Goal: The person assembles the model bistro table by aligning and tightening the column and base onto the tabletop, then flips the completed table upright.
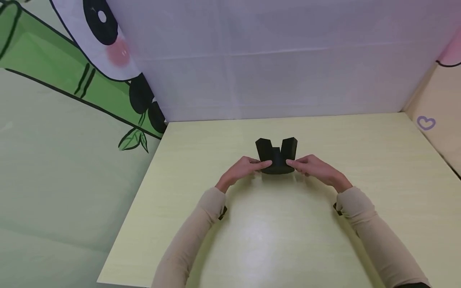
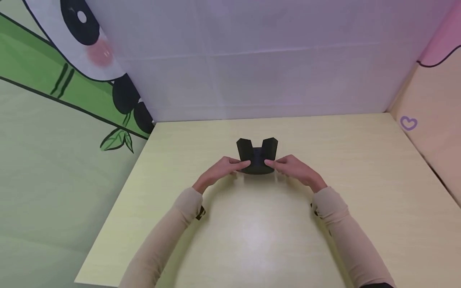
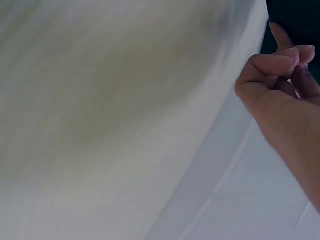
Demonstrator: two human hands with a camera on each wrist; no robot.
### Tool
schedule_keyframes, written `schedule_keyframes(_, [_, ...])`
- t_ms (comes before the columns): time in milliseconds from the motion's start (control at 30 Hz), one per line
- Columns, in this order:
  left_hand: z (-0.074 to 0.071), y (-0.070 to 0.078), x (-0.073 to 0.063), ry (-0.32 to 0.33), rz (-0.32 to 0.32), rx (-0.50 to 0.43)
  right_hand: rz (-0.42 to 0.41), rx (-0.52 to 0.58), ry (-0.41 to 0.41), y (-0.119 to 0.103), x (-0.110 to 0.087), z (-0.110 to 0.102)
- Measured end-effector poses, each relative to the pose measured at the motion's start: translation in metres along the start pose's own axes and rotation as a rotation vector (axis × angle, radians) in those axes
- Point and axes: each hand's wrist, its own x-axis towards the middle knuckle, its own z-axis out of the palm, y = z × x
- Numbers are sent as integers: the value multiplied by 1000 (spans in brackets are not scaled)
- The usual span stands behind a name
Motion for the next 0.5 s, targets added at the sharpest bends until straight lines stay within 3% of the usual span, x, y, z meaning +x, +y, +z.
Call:
schedule_keyframes(333, [-11,58,2,-206,-183,-81,240,129,-29,-37,3,-22])
schedule_keyframes(500, [-13,74,12,-240,-289,-107,319,165,-114,-41,11,-33])
